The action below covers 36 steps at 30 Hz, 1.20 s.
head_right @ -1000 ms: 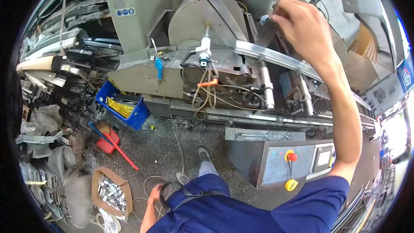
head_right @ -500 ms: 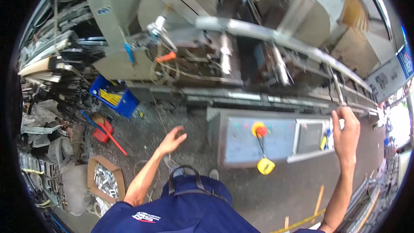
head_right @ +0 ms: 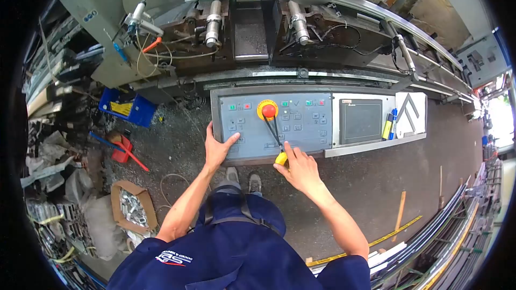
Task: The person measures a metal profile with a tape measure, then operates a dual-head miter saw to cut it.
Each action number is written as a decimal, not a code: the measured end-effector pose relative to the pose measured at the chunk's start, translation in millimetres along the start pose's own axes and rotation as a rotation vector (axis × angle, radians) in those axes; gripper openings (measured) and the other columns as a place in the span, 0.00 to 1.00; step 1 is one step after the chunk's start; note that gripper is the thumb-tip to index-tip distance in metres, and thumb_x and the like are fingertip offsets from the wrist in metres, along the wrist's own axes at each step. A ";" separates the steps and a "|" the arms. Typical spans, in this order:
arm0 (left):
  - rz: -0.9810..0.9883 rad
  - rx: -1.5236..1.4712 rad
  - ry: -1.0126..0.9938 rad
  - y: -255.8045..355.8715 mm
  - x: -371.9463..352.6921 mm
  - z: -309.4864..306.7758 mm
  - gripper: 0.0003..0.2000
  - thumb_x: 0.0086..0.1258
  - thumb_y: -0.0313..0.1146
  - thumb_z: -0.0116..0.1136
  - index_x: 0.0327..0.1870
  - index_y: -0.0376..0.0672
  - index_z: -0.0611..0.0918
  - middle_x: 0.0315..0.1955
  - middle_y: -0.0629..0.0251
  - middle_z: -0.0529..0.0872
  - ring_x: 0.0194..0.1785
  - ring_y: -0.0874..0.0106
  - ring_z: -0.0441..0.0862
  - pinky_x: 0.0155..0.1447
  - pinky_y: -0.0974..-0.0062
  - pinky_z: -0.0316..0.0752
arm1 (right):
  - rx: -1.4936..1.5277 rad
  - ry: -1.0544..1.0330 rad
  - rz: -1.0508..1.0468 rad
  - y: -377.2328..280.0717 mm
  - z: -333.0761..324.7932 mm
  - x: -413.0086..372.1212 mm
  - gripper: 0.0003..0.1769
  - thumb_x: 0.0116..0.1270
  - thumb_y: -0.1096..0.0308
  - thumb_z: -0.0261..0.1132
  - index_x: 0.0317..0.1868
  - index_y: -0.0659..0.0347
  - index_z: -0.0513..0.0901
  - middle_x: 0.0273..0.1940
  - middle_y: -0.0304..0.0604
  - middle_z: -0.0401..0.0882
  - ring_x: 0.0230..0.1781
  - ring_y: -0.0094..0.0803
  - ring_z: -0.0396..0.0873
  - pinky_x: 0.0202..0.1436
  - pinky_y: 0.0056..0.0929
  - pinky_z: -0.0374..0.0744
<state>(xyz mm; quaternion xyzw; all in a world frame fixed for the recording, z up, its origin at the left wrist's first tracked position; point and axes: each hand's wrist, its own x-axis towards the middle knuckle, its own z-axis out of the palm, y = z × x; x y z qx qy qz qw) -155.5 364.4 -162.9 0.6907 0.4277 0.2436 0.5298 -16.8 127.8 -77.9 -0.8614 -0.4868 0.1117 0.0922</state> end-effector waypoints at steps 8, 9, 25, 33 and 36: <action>-0.037 -0.166 0.024 -4.7 1.9 2.1 0.42 0.58 0.46 0.75 0.69 0.32 0.66 0.61 0.45 0.77 0.64 0.57 0.76 0.68 0.62 0.70 | -0.200 0.078 -0.156 6.7 10.5 21.7 0.46 0.60 0.35 0.67 0.69 0.61 0.72 0.38 0.45 0.74 0.36 0.39 0.78 0.38 0.38 0.76; -0.040 -0.148 0.036 -6.6 2.3 2.7 0.41 0.59 0.46 0.74 0.69 0.33 0.66 0.60 0.45 0.77 0.64 0.57 0.76 0.67 0.62 0.70 | -0.204 0.070 -0.173 5.9 10.8 23.1 0.46 0.60 0.35 0.67 0.69 0.61 0.72 0.38 0.45 0.74 0.36 0.39 0.78 0.38 0.38 0.76; -0.077 -0.018 0.085 -8.6 11.2 -1.8 0.49 0.53 0.59 0.73 0.71 0.36 0.65 0.68 0.47 0.68 0.69 0.51 0.70 0.70 0.59 0.68 | -0.242 0.336 -0.495 -38.5 -149.8 312.0 0.21 0.60 0.55 0.72 0.48 0.60 0.83 0.39 0.43 0.79 0.43 0.43 0.78 0.46 0.41 0.77; -0.051 0.024 0.137 4.4 12.7 -9.6 0.51 0.48 0.64 0.74 0.68 0.37 0.69 0.70 0.52 0.66 0.73 0.53 0.66 0.73 0.55 0.65 | -0.538 0.310 -0.342 9.4 -134.1 610.5 0.61 0.46 0.57 0.82 0.75 0.64 0.55 0.72 0.51 0.63 0.69 0.47 0.67 0.64 0.54 0.70; -0.046 0.020 0.139 27.0 17.2 -17.2 0.43 0.53 0.56 0.75 0.66 0.39 0.71 0.69 0.49 0.68 0.72 0.50 0.67 0.72 0.56 0.67 | -0.524 0.353 -0.292 21.6 -115.6 661.5 0.60 0.42 0.62 0.82 0.74 0.61 0.57 0.70 0.49 0.65 0.69 0.46 0.66 0.65 0.55 0.70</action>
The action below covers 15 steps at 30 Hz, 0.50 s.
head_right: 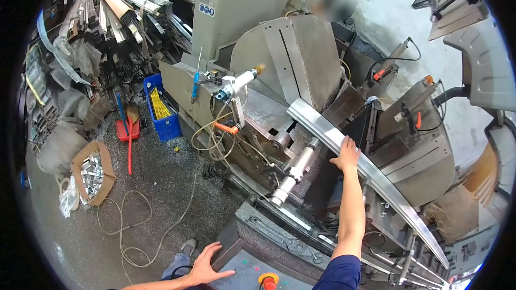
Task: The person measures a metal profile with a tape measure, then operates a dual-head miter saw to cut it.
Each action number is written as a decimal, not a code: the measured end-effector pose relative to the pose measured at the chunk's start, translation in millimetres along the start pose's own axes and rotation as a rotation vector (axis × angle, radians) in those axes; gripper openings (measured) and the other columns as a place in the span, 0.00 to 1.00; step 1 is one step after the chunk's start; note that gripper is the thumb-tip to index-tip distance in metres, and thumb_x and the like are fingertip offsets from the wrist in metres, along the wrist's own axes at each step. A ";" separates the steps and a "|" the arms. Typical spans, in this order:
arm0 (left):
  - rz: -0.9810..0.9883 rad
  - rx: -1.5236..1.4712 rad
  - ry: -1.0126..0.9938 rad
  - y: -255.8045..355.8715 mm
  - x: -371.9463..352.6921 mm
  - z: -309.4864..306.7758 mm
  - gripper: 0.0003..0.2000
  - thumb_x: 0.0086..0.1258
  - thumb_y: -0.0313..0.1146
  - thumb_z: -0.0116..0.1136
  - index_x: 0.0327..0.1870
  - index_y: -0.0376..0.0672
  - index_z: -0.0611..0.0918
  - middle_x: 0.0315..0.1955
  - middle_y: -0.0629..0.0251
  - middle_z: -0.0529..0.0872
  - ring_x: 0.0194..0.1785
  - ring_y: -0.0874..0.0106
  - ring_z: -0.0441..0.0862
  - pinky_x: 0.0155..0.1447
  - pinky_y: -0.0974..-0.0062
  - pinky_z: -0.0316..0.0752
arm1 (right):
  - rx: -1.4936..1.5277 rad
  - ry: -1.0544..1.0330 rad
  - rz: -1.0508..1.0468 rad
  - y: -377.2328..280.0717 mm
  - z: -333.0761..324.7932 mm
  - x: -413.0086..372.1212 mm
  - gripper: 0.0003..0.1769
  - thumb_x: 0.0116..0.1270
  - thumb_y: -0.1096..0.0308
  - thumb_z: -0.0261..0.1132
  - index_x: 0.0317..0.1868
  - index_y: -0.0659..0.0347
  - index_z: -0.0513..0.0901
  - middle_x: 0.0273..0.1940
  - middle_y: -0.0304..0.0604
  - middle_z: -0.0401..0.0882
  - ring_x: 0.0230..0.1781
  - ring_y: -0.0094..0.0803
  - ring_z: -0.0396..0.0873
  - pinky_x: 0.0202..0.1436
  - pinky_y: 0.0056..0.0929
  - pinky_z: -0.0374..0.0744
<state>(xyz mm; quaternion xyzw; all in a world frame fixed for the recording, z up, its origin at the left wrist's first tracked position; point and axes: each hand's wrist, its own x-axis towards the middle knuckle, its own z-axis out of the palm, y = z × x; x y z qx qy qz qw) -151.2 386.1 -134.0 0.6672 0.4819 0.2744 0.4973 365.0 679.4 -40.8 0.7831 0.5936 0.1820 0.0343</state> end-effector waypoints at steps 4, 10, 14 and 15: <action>-0.045 -0.015 0.001 -4.0 -1.4 2.4 0.47 0.49 0.49 0.80 0.69 0.41 0.69 0.71 0.52 0.65 0.73 0.52 0.66 0.72 0.58 0.66 | 0.144 0.046 0.128 8.0 21.9 5.3 0.52 0.40 0.69 0.80 0.68 0.57 0.63 0.64 0.46 0.67 0.70 0.47 0.64 0.71 0.65 0.63; -0.042 -0.071 -0.027 -4.1 -0.2 1.2 0.45 0.50 0.48 0.79 0.68 0.39 0.70 0.70 0.50 0.68 0.72 0.52 0.68 0.72 0.58 0.67 | 0.140 -0.033 0.153 12.3 18.2 0.9 0.54 0.40 0.69 0.80 0.70 0.54 0.61 0.66 0.45 0.65 0.71 0.47 0.62 0.68 0.71 0.61; -0.022 -0.062 -0.022 -6.4 0.2 0.3 0.44 0.52 0.47 0.78 0.69 0.40 0.69 0.71 0.51 0.67 0.72 0.51 0.67 0.71 0.57 0.67 | 0.143 -0.012 0.169 7.6 15.6 12.8 0.53 0.40 0.72 0.79 0.69 0.54 0.61 0.66 0.43 0.66 0.71 0.46 0.62 0.69 0.74 0.58; -0.034 -0.066 -0.036 -7.5 -6.1 -3.5 0.44 0.52 0.47 0.78 0.69 0.40 0.69 0.71 0.51 0.67 0.72 0.51 0.67 0.71 0.57 0.67 | 0.137 -0.026 0.186 10.8 17.9 5.7 0.54 0.39 0.72 0.80 0.69 0.54 0.61 0.66 0.43 0.66 0.71 0.46 0.62 0.69 0.74 0.58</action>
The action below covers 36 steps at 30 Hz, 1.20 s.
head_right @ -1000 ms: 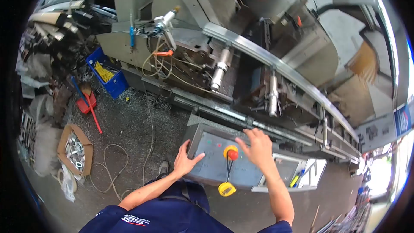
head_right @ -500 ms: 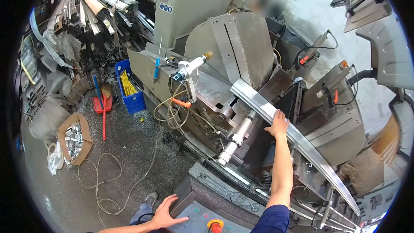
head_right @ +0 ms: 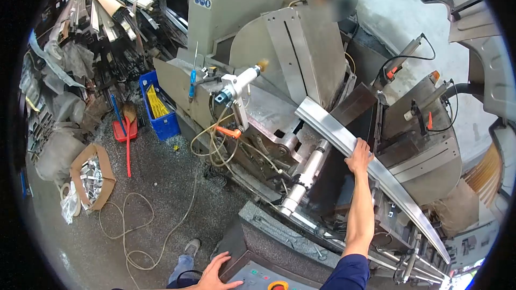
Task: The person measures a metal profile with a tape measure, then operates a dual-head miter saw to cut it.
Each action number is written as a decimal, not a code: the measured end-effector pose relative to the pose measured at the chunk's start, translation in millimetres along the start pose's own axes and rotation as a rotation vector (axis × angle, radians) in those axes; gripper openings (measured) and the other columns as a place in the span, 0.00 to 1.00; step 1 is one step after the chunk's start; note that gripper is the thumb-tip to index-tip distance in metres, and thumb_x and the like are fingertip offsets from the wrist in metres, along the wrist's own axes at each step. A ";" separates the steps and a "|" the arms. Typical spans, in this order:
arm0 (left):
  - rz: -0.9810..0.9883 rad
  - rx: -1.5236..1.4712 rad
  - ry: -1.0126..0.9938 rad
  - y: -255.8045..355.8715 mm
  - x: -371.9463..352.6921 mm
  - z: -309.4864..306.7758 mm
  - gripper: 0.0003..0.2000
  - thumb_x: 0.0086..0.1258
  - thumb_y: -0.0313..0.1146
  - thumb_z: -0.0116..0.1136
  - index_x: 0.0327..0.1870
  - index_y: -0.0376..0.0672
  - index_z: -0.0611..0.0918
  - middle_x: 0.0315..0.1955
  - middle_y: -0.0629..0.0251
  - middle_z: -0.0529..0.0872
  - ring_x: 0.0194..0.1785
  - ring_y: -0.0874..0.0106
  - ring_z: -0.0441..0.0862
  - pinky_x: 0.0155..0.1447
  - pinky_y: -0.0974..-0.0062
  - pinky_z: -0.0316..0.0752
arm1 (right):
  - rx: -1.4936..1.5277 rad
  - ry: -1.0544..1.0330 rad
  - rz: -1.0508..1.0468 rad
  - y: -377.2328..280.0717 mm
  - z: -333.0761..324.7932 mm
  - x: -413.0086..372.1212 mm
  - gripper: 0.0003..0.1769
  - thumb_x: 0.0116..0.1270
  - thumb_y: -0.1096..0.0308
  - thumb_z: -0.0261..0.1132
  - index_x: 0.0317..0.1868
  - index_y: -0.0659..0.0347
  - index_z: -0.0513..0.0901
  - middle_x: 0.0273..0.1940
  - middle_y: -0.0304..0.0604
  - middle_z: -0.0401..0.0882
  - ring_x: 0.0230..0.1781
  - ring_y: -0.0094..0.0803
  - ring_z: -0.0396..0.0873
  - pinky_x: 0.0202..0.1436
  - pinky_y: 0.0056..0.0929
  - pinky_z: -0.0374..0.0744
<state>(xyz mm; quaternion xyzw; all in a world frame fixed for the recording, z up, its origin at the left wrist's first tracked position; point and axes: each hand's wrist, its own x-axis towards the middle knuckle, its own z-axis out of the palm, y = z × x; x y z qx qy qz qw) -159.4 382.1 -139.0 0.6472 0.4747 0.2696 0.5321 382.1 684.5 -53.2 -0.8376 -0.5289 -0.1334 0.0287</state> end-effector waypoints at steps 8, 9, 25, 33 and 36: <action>-0.013 -0.045 -0.033 -2.3 4.0 -3.4 0.45 0.53 0.47 0.77 0.71 0.43 0.66 0.73 0.53 0.64 0.73 0.51 0.65 0.71 0.53 0.65 | -0.039 0.044 -0.046 -0.2 5.6 0.1 0.56 0.37 0.71 0.80 0.70 0.53 0.60 0.67 0.45 0.65 0.70 0.48 0.63 0.66 0.67 0.63; -0.013 -0.035 -0.038 -1.9 8.6 -1.3 0.45 0.53 0.47 0.77 0.71 0.43 0.66 0.73 0.54 0.63 0.73 0.50 0.65 0.71 0.53 0.65 | -0.006 0.020 -0.032 -2.3 5.1 -0.5 0.56 0.35 0.73 0.81 0.68 0.55 0.62 0.66 0.46 0.66 0.71 0.49 0.62 0.68 0.64 0.62; -0.050 -0.111 -0.073 -8.8 6.9 -5.6 0.44 0.57 0.50 0.74 0.73 0.46 0.65 0.76 0.55 0.58 0.75 0.50 0.60 0.72 0.49 0.62 | -0.026 0.020 0.000 -1.0 9.4 6.8 0.57 0.36 0.71 0.80 0.71 0.53 0.60 0.67 0.43 0.66 0.71 0.48 0.62 0.69 0.63 0.61; -0.015 -0.108 -0.080 -11.0 8.5 -3.7 0.44 0.57 0.50 0.74 0.73 0.46 0.64 0.75 0.55 0.59 0.75 0.50 0.60 0.72 0.49 0.62 | -0.039 0.005 0.010 -6.3 3.2 5.5 0.56 0.37 0.70 0.81 0.70 0.50 0.61 0.67 0.42 0.65 0.71 0.48 0.62 0.67 0.65 0.63; -0.015 -0.104 -0.062 -13.3 7.9 -1.3 0.45 0.56 0.50 0.75 0.73 0.46 0.64 0.75 0.56 0.59 0.75 0.51 0.61 0.73 0.50 0.61 | -0.059 -0.014 0.023 -7.0 3.6 6.6 0.56 0.37 0.70 0.81 0.70 0.50 0.61 0.67 0.42 0.66 0.71 0.48 0.62 0.68 0.65 0.62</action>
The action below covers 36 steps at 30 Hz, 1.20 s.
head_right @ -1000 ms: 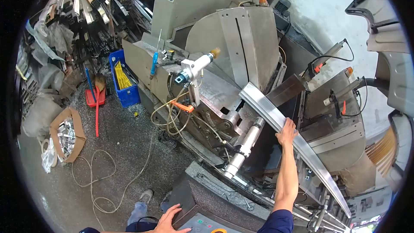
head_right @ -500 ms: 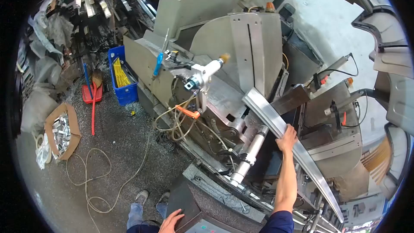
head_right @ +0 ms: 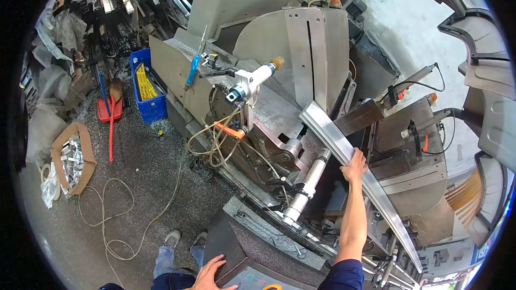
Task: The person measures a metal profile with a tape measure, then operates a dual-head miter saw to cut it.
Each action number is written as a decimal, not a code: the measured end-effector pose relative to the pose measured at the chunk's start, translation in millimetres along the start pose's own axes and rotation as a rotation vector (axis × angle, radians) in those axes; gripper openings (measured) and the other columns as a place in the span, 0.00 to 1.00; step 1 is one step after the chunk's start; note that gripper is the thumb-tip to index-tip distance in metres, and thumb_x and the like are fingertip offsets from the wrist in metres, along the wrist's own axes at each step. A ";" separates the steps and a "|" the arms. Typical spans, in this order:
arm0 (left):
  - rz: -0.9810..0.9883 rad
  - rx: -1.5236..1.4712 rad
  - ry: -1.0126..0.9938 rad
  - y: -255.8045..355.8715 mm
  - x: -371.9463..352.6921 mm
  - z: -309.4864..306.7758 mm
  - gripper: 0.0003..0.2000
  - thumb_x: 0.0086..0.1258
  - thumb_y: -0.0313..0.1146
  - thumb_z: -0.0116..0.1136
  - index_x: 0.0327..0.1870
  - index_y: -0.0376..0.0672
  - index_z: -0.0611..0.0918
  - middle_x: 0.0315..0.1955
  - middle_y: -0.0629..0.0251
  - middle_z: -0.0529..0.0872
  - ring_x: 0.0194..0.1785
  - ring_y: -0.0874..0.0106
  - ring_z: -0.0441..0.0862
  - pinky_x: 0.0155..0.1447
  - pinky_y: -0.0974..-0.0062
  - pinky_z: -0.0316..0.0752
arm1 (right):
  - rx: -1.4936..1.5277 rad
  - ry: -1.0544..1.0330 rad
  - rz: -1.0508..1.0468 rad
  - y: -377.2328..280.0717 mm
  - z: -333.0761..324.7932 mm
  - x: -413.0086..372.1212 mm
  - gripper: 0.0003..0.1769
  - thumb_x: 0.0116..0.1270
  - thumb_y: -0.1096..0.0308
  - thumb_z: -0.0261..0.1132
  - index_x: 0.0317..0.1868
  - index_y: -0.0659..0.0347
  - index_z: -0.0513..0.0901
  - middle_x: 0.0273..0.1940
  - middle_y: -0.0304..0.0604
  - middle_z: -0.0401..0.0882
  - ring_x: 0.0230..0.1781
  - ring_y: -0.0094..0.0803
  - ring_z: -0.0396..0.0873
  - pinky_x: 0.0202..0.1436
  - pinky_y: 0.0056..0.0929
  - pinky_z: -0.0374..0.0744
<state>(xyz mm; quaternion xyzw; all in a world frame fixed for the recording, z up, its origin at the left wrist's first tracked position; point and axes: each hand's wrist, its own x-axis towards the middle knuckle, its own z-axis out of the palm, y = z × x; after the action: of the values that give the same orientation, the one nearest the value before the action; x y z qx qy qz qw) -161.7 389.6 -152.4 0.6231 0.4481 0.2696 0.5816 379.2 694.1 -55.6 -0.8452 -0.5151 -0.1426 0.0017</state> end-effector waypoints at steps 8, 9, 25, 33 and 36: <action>-0.019 0.024 0.002 0.2 -0.3 -1.2 0.45 0.55 0.49 0.76 0.72 0.46 0.65 0.75 0.56 0.60 0.74 0.51 0.62 0.73 0.52 0.62 | 0.028 -0.002 -0.001 -0.7 -0.4 -0.5 0.57 0.37 0.70 0.81 0.70 0.50 0.61 0.68 0.41 0.65 0.71 0.47 0.62 0.68 0.64 0.62; -0.021 0.021 0.005 -0.3 -0.9 -0.4 0.45 0.55 0.49 0.76 0.72 0.46 0.65 0.75 0.56 0.60 0.74 0.51 0.62 0.73 0.52 0.62 | 0.026 -0.006 0.008 -1.1 -0.8 -0.9 0.57 0.38 0.70 0.80 0.71 0.50 0.61 0.68 0.41 0.65 0.71 0.47 0.62 0.69 0.63 0.62; 0.137 -0.041 -0.211 -16.2 -12.3 -18.9 0.49 0.60 0.41 0.72 0.79 0.42 0.52 0.78 0.49 0.52 0.80 0.48 0.49 0.78 0.52 0.52 | 0.030 -0.002 0.038 -1.3 -0.5 -1.1 0.56 0.38 0.71 0.79 0.70 0.49 0.61 0.67 0.43 0.66 0.71 0.48 0.62 0.68 0.62 0.62; 0.125 -0.061 -0.172 -14.6 -11.3 -18.3 0.49 0.57 0.42 0.74 0.77 0.44 0.56 0.77 0.51 0.55 0.79 0.49 0.52 0.77 0.53 0.55 | 0.035 -0.017 0.052 -6.6 -6.1 -1.8 0.56 0.38 0.71 0.79 0.70 0.49 0.61 0.66 0.43 0.66 0.71 0.48 0.62 0.69 0.62 0.61; 0.128 -0.061 -0.137 -13.5 -10.9 -17.2 0.49 0.54 0.42 0.75 0.76 0.44 0.59 0.76 0.51 0.57 0.78 0.50 0.55 0.76 0.53 0.58 | 0.028 -0.013 0.045 -4.8 -4.6 -1.5 0.56 0.39 0.71 0.79 0.70 0.49 0.61 0.66 0.43 0.66 0.71 0.48 0.62 0.68 0.63 0.62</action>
<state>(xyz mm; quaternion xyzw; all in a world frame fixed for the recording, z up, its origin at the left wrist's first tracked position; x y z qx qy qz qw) -184.7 387.3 -160.4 0.6494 0.3580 0.2765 0.6113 373.2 694.4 -52.2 -0.8572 -0.4981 -0.1298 0.0135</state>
